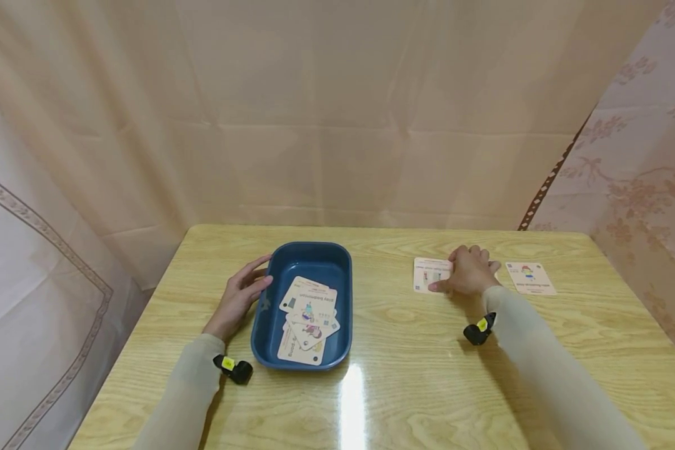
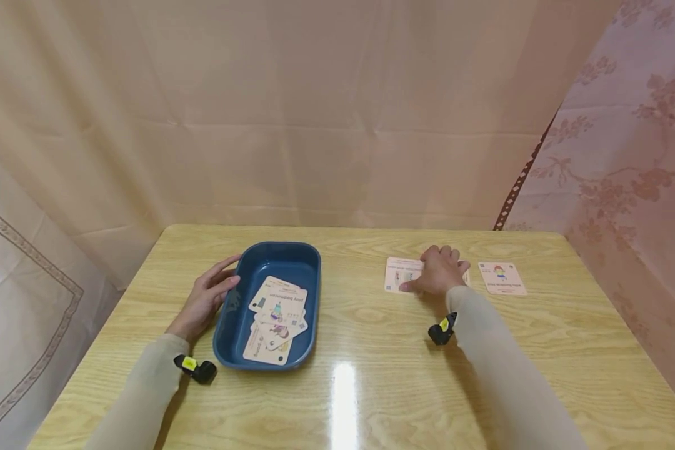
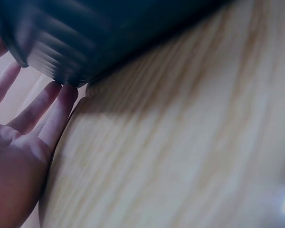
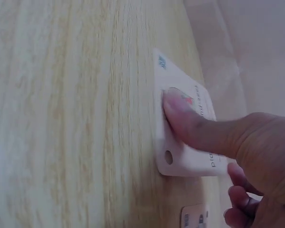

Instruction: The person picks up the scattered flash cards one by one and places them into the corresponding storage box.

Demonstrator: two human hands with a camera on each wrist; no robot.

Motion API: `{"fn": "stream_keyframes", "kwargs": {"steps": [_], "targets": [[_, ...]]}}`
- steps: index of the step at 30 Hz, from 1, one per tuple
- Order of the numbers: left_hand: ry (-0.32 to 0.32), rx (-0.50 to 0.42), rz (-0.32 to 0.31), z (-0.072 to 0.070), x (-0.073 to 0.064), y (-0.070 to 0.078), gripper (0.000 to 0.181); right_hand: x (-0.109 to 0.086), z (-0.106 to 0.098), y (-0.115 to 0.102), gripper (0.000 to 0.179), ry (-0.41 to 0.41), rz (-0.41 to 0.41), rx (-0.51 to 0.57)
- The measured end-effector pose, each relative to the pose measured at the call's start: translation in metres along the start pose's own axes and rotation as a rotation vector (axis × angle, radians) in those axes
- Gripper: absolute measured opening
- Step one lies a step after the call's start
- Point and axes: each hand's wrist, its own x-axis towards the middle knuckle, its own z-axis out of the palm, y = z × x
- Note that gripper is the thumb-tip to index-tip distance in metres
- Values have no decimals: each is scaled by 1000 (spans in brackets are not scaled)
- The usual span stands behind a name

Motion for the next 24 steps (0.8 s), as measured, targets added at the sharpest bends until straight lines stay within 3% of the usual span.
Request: {"fn": "stream_keyframes", "kwargs": {"steps": [11,18,24], "targets": [[2,-3,-4,0,0,1,57,-19,-18,-5,26,16,-169,49],[2,-8,-8,0,0,1,58,-37,-31,-12,19,-34,-269,90],[6,-9,-15,0,0,1,57,-49,-32,-20,15,-20,-315,162]]}}
